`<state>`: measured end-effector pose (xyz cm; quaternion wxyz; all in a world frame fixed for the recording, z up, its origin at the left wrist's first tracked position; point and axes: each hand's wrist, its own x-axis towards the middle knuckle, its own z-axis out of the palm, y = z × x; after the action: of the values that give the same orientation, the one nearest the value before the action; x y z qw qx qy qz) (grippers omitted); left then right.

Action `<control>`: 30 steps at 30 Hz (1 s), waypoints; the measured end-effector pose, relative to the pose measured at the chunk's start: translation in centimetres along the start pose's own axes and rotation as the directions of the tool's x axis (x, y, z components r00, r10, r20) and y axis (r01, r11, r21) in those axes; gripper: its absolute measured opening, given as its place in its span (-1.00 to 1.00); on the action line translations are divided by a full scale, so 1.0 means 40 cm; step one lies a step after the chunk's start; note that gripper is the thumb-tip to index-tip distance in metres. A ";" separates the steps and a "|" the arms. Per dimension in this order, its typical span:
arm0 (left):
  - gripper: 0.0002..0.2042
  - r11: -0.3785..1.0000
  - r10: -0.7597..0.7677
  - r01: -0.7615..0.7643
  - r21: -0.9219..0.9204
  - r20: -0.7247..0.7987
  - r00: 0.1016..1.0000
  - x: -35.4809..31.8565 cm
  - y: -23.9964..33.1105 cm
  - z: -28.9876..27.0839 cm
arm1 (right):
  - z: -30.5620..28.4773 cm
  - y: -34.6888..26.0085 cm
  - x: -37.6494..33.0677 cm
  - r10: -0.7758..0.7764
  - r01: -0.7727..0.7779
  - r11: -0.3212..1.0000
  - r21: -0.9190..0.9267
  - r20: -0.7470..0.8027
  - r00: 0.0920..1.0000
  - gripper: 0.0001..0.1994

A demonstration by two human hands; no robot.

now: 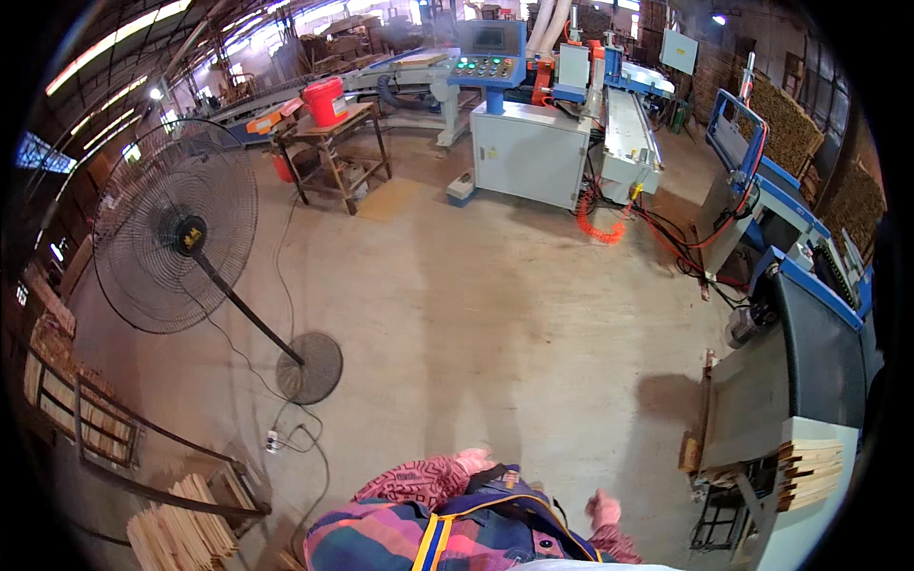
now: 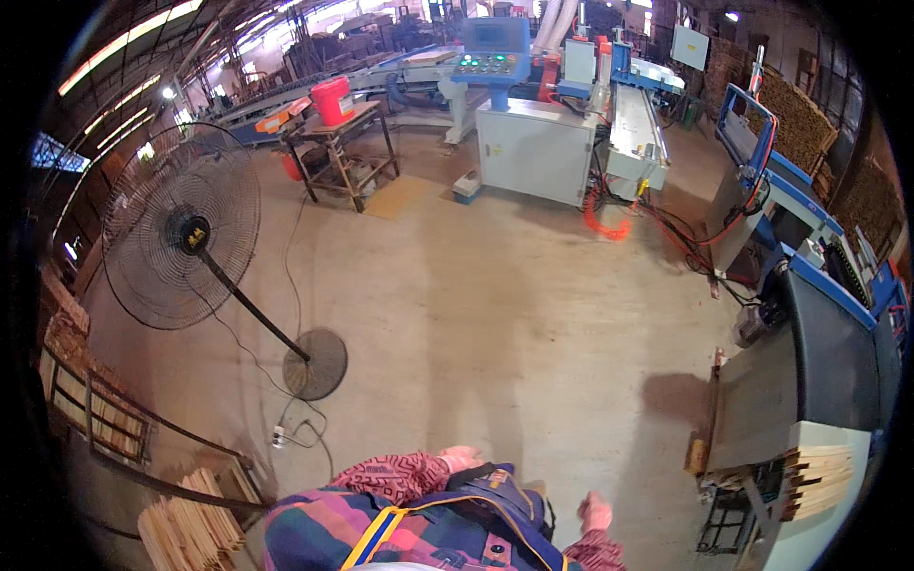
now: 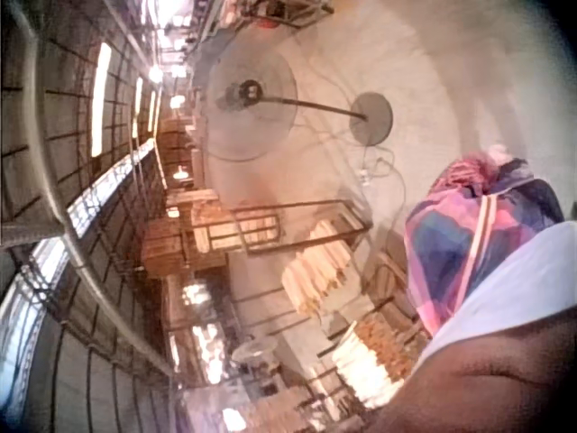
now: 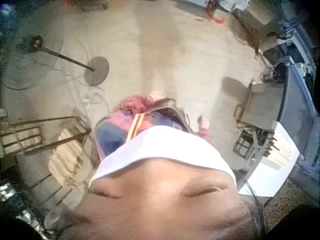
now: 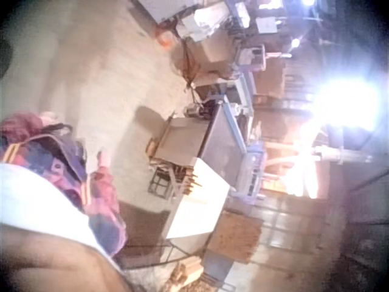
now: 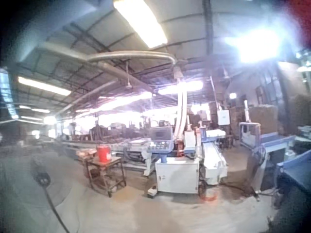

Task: The person operates a wood processing machine, feeding a plank into the cutter and retrieving the resulting strips. They then walk to a nearby table and repeatedly pick up stacks of these wooden strips, arranging them into neat piles on the table surface.

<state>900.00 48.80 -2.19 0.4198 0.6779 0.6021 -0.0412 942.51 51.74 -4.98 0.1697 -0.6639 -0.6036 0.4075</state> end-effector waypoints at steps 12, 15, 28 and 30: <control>-0.46 0.753 -0.632 0.579 -0.314 -0.100 0.768 -0.467 -0.749 0.324 | 0.555 -0.417 0.056 0.102 -0.266 0.919 0.291 0.475 0.874 -0.82; -0.60 0.636 -0.764 0.739 -0.224 -0.048 0.643 -0.602 -0.708 0.331 | 0.512 -0.513 0.032 0.138 -0.316 0.918 0.241 0.552 0.822 -0.81; -0.43 0.386 -0.780 0.531 -0.754 0.040 0.625 -0.536 -0.459 0.262 | 0.469 -0.405 0.205 -0.087 0.055 0.996 0.075 0.533 0.842 -0.76; -0.40 0.620 -0.707 0.510 -0.596 -0.141 0.694 -0.448 -0.500 0.298 | 0.466 -0.385 0.209 -0.068 0.034 0.997 0.072 0.560 0.825 -0.78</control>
<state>883.45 25.86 -10.18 0.4251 0.2850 0.8528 0.1038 917.91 57.92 -8.11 0.0148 -0.4929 -0.6322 0.5976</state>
